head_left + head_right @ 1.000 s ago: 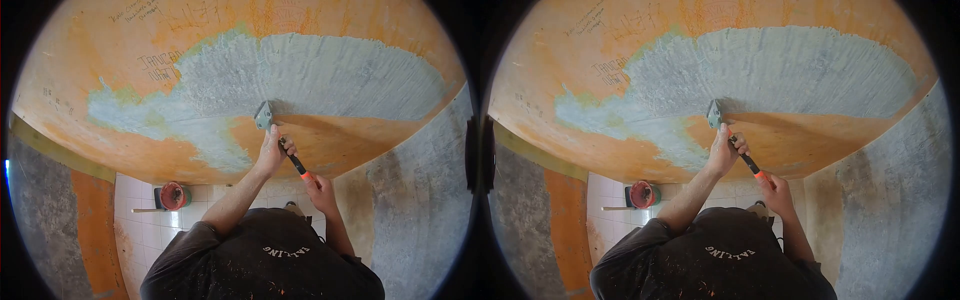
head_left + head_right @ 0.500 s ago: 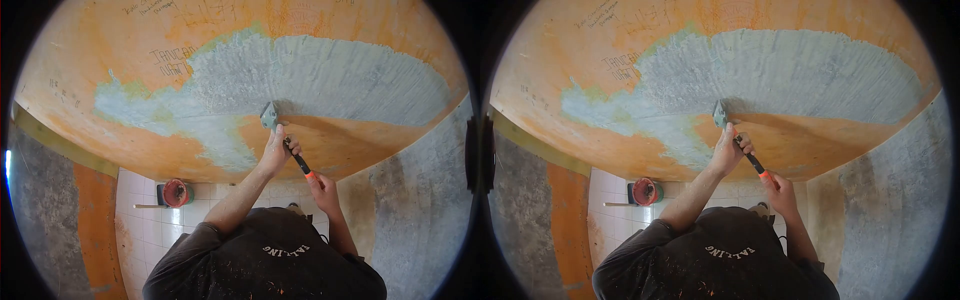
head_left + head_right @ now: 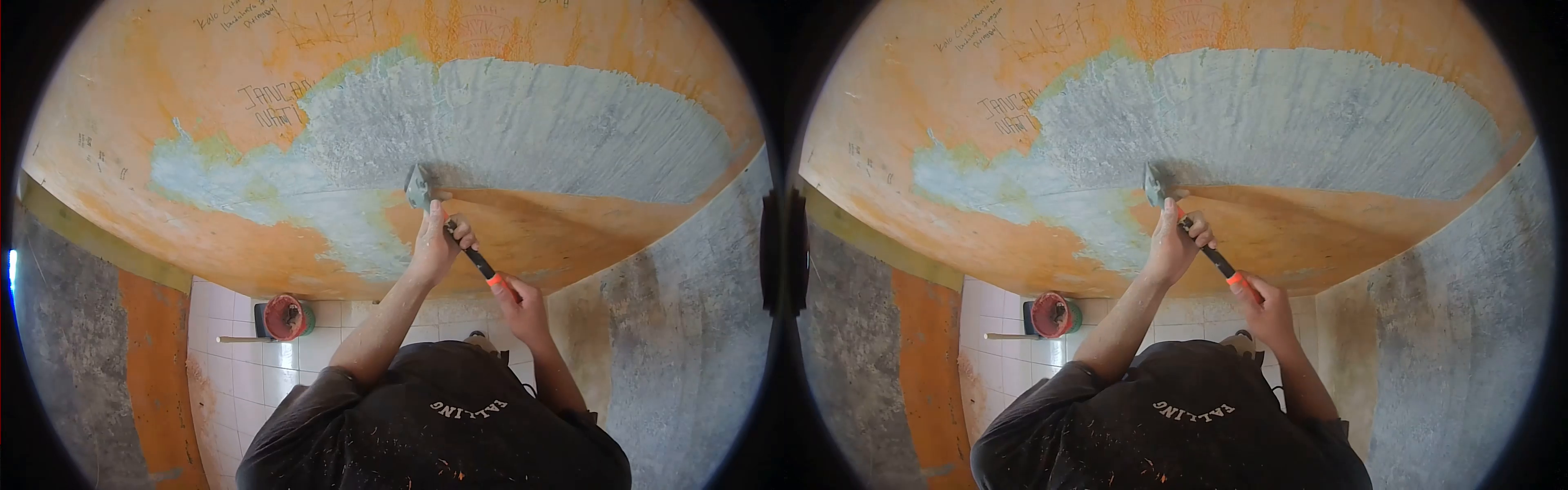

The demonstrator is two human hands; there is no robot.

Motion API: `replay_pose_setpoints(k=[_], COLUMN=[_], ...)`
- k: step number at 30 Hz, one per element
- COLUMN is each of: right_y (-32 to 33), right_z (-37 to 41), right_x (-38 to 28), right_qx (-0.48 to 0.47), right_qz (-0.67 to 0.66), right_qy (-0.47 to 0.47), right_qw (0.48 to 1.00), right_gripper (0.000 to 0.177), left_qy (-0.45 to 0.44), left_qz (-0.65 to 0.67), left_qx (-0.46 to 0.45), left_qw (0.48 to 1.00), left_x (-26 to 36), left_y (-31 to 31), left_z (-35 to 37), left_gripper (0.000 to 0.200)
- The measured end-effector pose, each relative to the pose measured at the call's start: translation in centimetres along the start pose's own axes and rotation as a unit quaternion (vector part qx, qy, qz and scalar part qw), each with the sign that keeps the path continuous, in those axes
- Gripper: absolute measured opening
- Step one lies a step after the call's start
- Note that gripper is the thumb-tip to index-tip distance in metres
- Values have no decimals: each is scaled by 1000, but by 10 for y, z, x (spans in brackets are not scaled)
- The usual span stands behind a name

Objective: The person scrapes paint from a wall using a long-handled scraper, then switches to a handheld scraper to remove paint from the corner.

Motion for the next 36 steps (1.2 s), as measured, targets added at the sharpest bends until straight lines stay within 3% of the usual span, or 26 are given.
replay_pose_setpoints(k=[6,12,18,36], right_y=[-3,-13,-13,-8], right_z=[-4,-4,0,7], right_x=[-3,8,6,15], right_qx=[-13,-12,-9,5], right_qz=[11,-23,-6,-32], right_qy=[-9,-9,-3,-22], right_qw=[1000,1000,1000,999], right_gripper=[38,36,36,39], left_qy=[-7,-9,8,5], left_qz=[1,-11,10,-13], left_qx=[6,28,-16,-4], left_qw=[1000,1000,1000,1000], left_x=[3,8,6,-6], left_y=[3,8,5,-1], left_z=[-3,0,1,2], left_gripper=[46,40,32,36])
Point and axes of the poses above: each hand's wrist, its own z-axis away from the middle knuckle, its own y-axis out of the back of the hand, x = y × z, the point moved 4 cm from there along -z, towards the middle knuckle, and after that the axes turned 14 degrees about -y, right-handed, at the moved point
